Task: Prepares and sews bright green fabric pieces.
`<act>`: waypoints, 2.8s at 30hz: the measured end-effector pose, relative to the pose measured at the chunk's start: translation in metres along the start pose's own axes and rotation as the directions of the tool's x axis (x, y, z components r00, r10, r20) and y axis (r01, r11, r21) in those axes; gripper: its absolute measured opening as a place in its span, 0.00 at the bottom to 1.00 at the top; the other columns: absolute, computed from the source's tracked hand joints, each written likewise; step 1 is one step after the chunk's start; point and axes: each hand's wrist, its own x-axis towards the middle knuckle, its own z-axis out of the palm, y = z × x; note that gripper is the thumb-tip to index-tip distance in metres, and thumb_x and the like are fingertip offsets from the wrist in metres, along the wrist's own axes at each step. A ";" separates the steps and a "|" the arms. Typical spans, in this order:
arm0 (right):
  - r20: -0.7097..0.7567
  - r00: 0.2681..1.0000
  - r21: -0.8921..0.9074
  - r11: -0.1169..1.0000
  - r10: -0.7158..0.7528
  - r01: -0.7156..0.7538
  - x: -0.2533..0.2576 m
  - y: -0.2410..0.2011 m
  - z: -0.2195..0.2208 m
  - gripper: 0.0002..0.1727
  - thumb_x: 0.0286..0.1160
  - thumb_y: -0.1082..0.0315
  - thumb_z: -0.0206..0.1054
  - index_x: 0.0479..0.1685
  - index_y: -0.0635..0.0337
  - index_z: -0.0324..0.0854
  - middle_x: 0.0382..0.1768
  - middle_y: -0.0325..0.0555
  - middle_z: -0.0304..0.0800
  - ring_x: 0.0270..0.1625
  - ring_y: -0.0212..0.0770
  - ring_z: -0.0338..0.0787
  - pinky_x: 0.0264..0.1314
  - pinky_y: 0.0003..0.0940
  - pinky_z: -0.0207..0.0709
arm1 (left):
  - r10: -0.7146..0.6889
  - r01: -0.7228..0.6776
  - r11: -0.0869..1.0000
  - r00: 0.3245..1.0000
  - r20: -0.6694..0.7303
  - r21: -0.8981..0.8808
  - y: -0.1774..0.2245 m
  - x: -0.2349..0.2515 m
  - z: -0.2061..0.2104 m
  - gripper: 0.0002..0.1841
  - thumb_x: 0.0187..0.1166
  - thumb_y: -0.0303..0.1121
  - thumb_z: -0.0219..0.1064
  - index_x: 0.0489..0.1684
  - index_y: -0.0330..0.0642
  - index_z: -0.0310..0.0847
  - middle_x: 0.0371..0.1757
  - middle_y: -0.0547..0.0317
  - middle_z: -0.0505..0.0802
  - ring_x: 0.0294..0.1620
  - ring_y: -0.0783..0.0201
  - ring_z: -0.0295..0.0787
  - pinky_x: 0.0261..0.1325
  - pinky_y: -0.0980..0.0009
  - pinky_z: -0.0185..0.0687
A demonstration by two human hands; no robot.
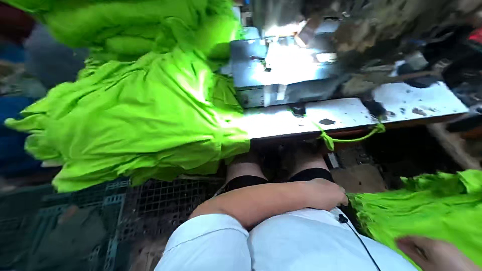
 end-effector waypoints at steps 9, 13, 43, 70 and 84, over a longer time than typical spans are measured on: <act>-0.132 0.640 -0.234 0.651 -0.757 0.722 0.179 -0.272 -0.064 0.15 0.87 0.65 0.60 0.52 0.60 0.92 0.48 0.56 0.94 0.54 0.55 0.93 0.60 0.56 0.84 | -0.632 0.302 0.771 0.472 -0.615 -0.560 -0.004 -0.205 0.072 0.11 0.84 0.29 0.63 0.47 0.33 0.92 0.50 0.48 0.95 0.56 0.60 0.92 0.67 0.62 0.85; -0.111 0.779 -0.167 0.785 -0.617 0.597 0.225 -0.345 -0.084 0.19 0.83 0.52 0.68 0.57 0.58 0.88 0.49 0.53 0.92 0.54 0.52 0.91 0.59 0.57 0.83 | -0.695 0.286 0.713 0.164 -0.701 -0.640 0.019 -0.243 0.114 0.10 0.80 0.31 0.66 0.42 0.36 0.93 0.46 0.56 0.97 0.50 0.74 0.93 0.61 0.77 0.86; -0.308 0.833 0.719 0.461 -0.459 0.520 0.166 -0.206 -0.004 0.18 0.62 0.42 0.76 0.35 0.44 0.84 0.17 0.25 0.82 0.14 0.21 0.75 0.15 0.20 0.71 | -0.746 -0.225 0.521 0.349 -0.567 -0.824 0.012 -0.145 -0.025 0.06 0.80 0.24 0.69 0.43 0.28 0.88 0.33 0.60 0.93 0.32 0.77 0.87 0.42 0.76 0.85; -0.246 0.447 0.920 -0.062 -0.860 0.387 0.134 -0.219 -0.038 0.08 0.80 0.62 0.71 0.53 0.45 0.86 0.35 0.25 0.88 0.26 0.14 0.79 0.24 0.09 0.71 | -0.418 -0.228 0.876 0.082 -0.905 -0.425 0.079 -0.239 0.018 0.09 0.78 0.38 0.75 0.53 0.55 0.92 0.44 0.76 0.87 0.46 0.84 0.83 0.50 0.88 0.80; -0.536 -0.118 -0.394 0.124 -0.836 0.911 0.094 -0.223 -0.040 0.12 0.85 0.63 0.67 0.61 0.53 0.85 0.34 0.46 0.73 0.35 0.35 0.75 0.39 0.21 0.69 | 0.035 0.376 0.926 -0.029 -0.999 0.022 0.070 -0.237 0.015 0.06 0.88 0.35 0.62 0.53 0.51 0.83 0.45 0.66 0.82 0.53 0.74 0.83 0.66 0.73 0.80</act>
